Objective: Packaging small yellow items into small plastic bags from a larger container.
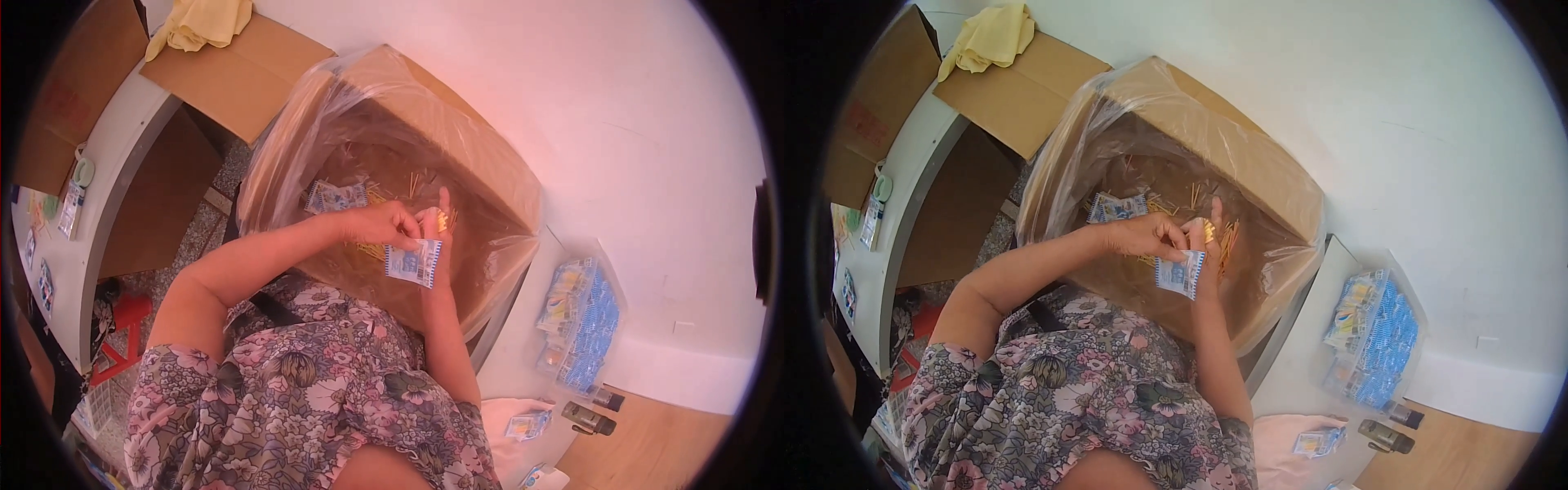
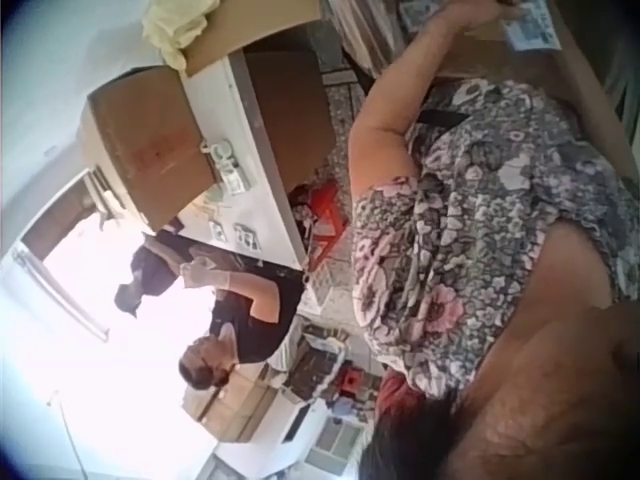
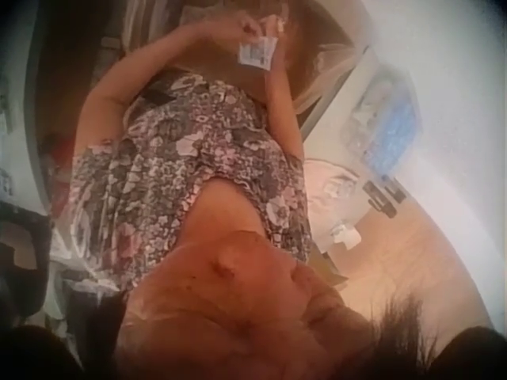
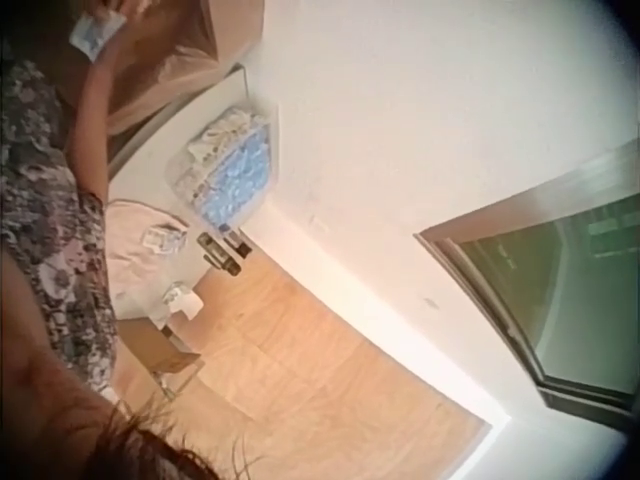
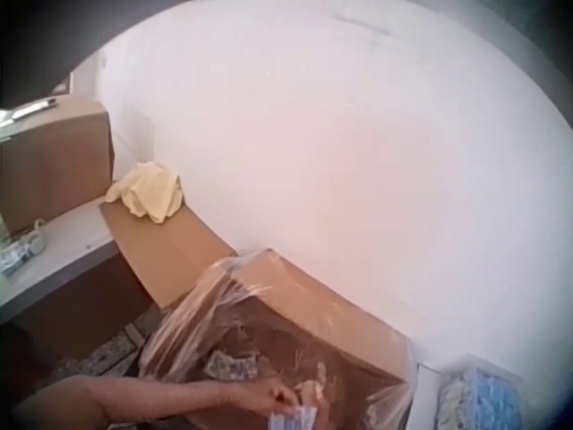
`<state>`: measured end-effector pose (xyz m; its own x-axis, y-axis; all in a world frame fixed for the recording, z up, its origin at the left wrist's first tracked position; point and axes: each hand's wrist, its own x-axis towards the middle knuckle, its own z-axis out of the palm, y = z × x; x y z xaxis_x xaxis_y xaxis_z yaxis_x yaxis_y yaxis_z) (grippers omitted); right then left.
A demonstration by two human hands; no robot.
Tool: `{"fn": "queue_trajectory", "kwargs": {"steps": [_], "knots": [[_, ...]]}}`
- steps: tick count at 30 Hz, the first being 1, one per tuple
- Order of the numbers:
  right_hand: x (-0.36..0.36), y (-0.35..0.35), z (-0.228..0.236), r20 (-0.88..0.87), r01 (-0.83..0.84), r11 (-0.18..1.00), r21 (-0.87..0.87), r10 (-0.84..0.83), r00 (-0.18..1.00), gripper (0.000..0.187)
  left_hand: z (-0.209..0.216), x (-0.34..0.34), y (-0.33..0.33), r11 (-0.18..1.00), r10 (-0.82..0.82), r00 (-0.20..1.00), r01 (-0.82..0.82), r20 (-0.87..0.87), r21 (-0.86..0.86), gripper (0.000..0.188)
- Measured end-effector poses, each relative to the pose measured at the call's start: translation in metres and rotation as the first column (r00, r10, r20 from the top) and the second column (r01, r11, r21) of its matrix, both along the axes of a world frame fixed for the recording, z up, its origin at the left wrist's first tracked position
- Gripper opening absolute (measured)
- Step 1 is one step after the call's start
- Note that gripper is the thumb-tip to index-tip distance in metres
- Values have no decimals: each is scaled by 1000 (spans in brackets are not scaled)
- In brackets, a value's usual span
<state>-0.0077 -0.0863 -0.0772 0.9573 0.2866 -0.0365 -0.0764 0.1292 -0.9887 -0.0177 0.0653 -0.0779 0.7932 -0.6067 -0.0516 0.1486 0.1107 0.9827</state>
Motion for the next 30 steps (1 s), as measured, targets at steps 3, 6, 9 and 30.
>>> {"fn": "queue_trajectory", "kwargs": {"steps": [3, 6, 9, 30], "knots": [[-4, -6, 1, 37, -1, 999, 42, 0, 999, 43, 4, -7, -4, 1000, 1, 1000, -1, 10, 0, 13], [12, -17, 2, 699, 198, 927, -318, 89, 709, 25, 2, -13, -12, 997, 72, 995, -72, 66, -6, 12], [4, -23, 31, 309, 124, 843, -524, 53, 950, 17, -6, -14, -18, 983, 159, 958, -177, 240, 56, 10], [-15, -71, 74, -102, -235, 689, -685, 229, 968, 20, -44, 0, -13, 958, 239, 964, -254, -113, -136, 13]]}}
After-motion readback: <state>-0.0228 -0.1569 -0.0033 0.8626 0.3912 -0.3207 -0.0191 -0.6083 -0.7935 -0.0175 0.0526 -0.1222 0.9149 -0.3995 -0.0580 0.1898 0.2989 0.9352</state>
